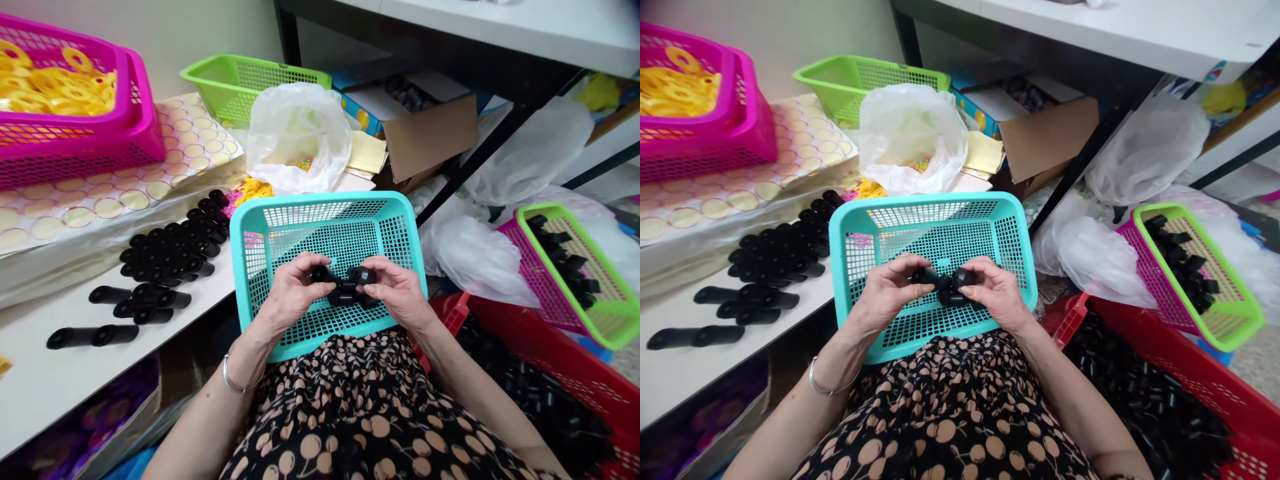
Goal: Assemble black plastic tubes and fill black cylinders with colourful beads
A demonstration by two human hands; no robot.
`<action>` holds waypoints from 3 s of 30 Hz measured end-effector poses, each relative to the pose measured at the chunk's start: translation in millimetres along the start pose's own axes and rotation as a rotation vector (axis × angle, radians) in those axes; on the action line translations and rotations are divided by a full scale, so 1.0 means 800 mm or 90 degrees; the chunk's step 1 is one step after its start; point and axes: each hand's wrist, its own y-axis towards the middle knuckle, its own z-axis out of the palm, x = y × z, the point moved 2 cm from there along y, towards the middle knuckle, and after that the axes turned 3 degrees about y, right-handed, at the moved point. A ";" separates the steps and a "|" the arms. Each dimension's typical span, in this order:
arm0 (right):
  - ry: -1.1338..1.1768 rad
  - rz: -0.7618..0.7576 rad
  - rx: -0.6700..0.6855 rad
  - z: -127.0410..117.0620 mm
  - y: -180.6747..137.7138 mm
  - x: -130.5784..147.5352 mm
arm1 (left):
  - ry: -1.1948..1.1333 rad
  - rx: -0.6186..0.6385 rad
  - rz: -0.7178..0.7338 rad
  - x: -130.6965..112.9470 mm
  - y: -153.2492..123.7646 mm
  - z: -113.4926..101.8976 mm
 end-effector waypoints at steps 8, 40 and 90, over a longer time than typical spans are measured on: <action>-0.179 -0.096 0.106 0.022 0.010 0.020 | 0.070 0.028 -0.010 -0.001 -0.001 0.008; -0.538 -0.113 0.044 -0.025 0.051 0.007 | 0.358 -0.359 0.395 -0.042 -0.053 -0.090; -0.493 -0.193 -0.405 -0.159 0.024 0.024 | 0.779 0.285 0.191 -0.015 0.056 0.006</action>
